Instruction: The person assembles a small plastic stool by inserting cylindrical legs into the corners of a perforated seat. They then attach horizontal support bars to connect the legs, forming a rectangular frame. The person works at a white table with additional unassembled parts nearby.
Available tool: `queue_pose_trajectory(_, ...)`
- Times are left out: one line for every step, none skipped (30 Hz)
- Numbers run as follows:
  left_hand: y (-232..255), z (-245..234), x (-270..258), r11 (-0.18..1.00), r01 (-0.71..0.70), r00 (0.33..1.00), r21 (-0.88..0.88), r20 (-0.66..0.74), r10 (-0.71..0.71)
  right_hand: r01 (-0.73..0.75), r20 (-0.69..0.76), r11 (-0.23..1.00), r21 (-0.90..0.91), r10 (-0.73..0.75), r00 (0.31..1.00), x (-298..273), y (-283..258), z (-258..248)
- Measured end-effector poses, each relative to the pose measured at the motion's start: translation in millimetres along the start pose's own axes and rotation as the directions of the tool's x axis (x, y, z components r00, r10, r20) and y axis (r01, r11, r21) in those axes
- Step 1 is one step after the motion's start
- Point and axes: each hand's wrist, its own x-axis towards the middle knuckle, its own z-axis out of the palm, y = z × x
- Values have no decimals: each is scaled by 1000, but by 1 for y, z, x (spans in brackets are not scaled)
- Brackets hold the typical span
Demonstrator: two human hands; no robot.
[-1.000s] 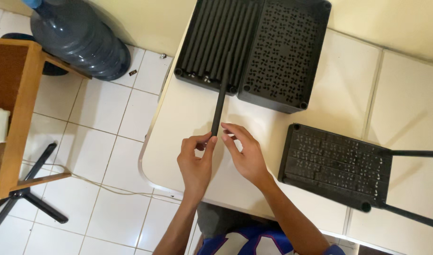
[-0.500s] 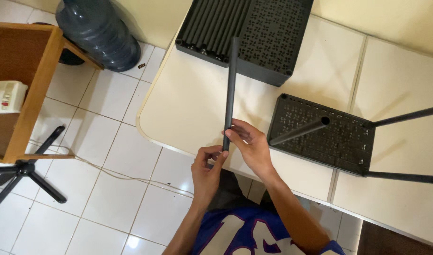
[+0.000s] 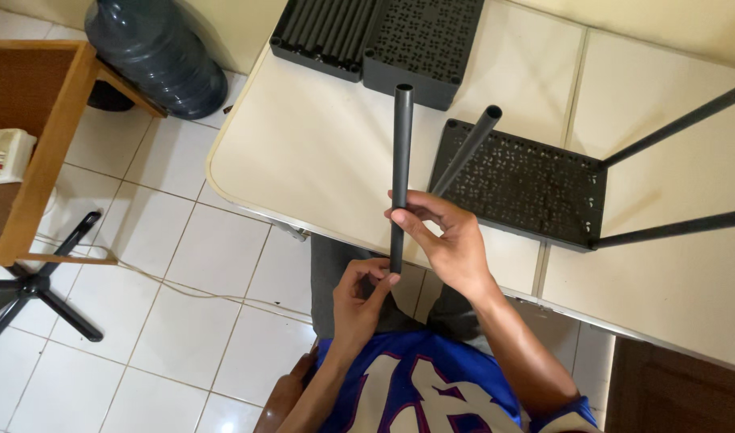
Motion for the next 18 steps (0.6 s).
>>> queue_pose_trajectory(-4,1,-4,1000,5,1000,-15,10,-5,16,-5,1000,-17,-17,1000,-2,-3,-2)
queue_pose_trajectory(-8,1,-7,999,10,1000,-30,20,-9,33,-10,999,-34,-33,999,-4,-5,-4)
queue_pose_trajectory(-11,2,-10,999,15,999,-45,30,-14,49,-15,997,-52,-50,999,-5,-8,-6)
queue_pose_trajectory(-14,2,-13,998,29,999,-54,42,-27,60,-21,997,-55,-61,998,-7,-11,-6)
queue_pose_trajectory(-17,2,-15,997,43,998,-65,55,-40,70,-28,996,-60,-72,997,-8,-13,-7)
queue_pose_trajectory(-19,2,-17,995,58,996,-75,67,-53,81,-35,995,-66,-84,996,-9,-16,-8)
queue_pose_trajectory(-21,2,-19,996,58,996,-73,75,-52,80,-38,995,-67,-82,996,-10,-18,-9)
queue_pose_trajectory(-22,2,-21,996,58,995,-72,82,-52,78,-41,995,-68,-81,996,-11,-20,-10)
queue_pose_trajectory(-23,1,-22,996,57,995,-70,88,-51,78,-43,995,-69,-81,996,-11,-22,-11)
queue_pose_trajectory(-24,1,-23,996,52,995,-70,92,-45,80,-45,995,-67,-83,996,-12,-23,-11)
queue_pose_trajectory(-25,1,-23,996,48,995,-69,94,-41,80,-46,995,-65,-83,995,-12,-24,-11)
queue_pose_trajectory(-25,1,-23,997,44,995,-69,97,-37,80,-47,995,-63,-83,995,-12,-25,-10)
queue_pose_trajectory(-25,1,-24,996,54,994,-72,98,-47,89,-46,994,-61,-92,995,-12,-25,-10)
queue_pose_trajectory(-26,2,-24,995,65,993,-74,99,-57,98,-45,993,-60,-101,994,-12,-25,-9)
queue_pose_trajectory(-26,2,-24,994,77,993,-76,99,-69,106,-43,993,-58,-108,993,-12,-25,-9)
queue_pose_trajectory(-27,2,-23,993,74,993,-88,101,-65,110,-46,991,-77,-114,992,-12,-25,-9)
queue_pose_trajectory(-29,1,-22,992,74,993,-99,102,-64,111,-48,989,-95,-116,992,-12,-24,-10)
queue_pose_trajectory(-30,1,-23,991,75,993,-111,102,-64,111,-49,987,-113,-117,992,-13,-23,-10)
